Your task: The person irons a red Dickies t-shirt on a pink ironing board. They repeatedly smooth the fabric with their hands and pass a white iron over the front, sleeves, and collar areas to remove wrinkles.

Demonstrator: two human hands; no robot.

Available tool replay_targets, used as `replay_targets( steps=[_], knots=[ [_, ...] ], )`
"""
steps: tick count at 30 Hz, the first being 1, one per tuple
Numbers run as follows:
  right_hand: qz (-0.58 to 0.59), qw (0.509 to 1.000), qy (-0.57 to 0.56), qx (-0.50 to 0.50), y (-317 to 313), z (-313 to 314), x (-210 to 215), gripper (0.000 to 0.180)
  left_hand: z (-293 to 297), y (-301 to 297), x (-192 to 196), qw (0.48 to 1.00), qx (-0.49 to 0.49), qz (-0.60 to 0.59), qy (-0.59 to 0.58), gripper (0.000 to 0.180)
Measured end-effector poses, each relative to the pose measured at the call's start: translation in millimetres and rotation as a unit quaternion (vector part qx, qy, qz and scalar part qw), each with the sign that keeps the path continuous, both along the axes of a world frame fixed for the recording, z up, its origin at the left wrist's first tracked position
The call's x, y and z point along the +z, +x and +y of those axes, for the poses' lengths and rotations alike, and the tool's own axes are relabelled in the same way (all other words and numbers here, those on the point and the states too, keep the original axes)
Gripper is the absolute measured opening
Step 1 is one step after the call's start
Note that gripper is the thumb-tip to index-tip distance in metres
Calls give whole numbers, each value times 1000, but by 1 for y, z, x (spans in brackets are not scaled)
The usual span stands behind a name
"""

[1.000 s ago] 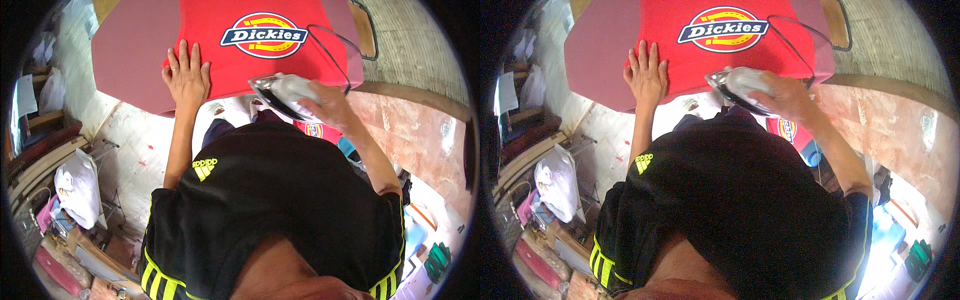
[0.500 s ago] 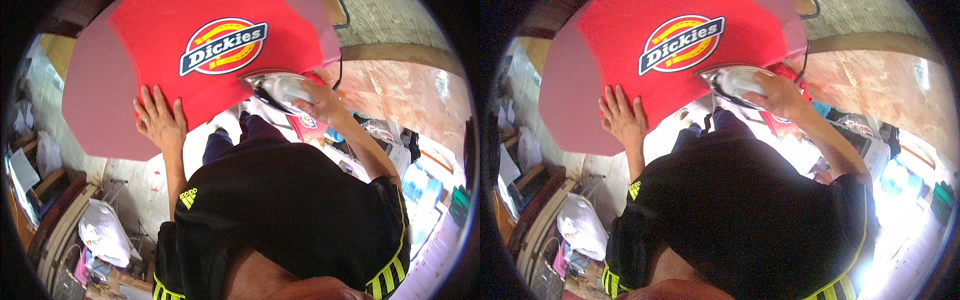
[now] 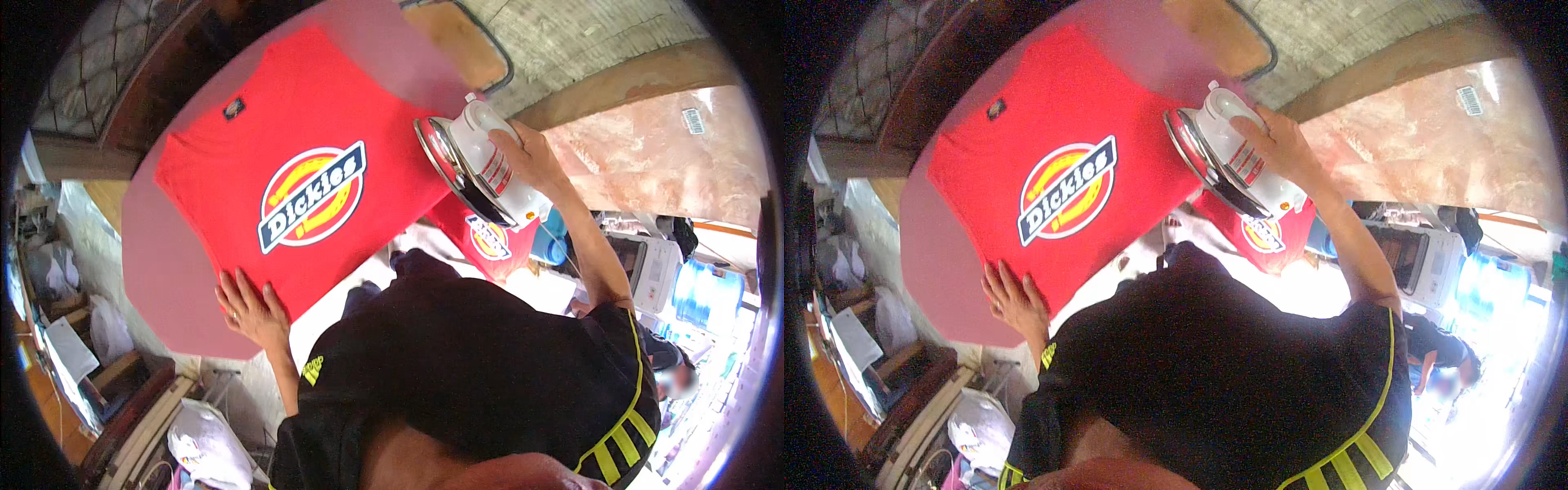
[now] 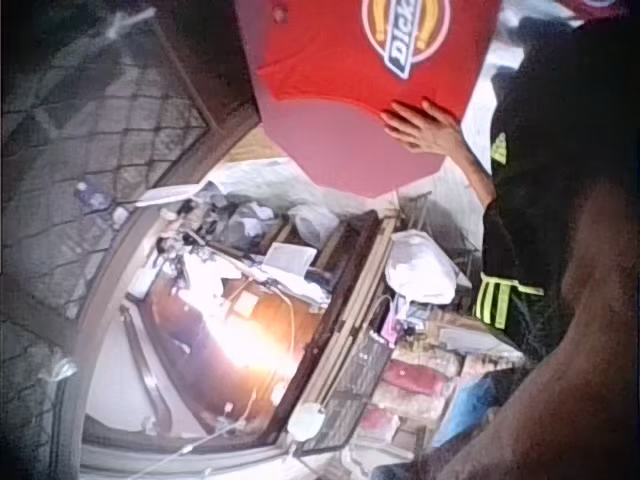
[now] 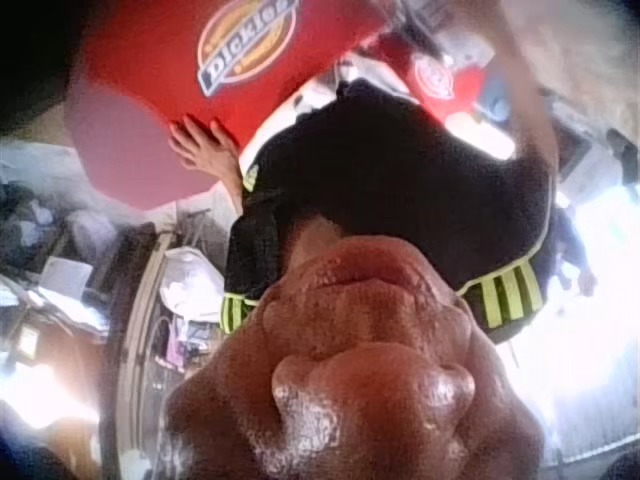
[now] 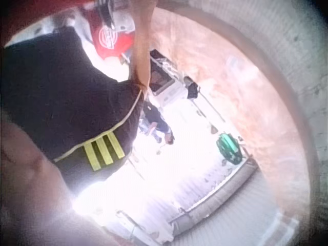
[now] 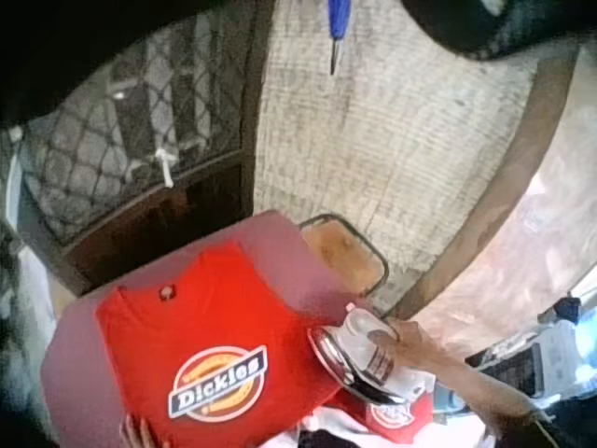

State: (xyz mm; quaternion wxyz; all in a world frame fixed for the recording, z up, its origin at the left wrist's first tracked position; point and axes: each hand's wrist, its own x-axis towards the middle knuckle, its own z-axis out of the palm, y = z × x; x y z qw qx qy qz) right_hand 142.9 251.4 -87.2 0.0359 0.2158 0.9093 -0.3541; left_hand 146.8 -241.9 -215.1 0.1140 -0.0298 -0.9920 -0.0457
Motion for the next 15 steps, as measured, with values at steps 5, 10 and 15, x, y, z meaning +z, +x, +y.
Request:
replay_targets(
  steps=[5, 10, 15],
  knots=[
    [49, 999, 0, -18, -65, 63, 15, 49, 2, -1, -3, 1000, 11, 23, 5, 55],
    [62, 992, 107, 9, -157, 116, -5, 62, -1, -3, -8, 995, 5, 76, 68, 52],
    [55, 996, 74, 19, -217, 133, -30, 67, -9, -2, -12, 985, 111, 123, 57, 54]
  ],
)
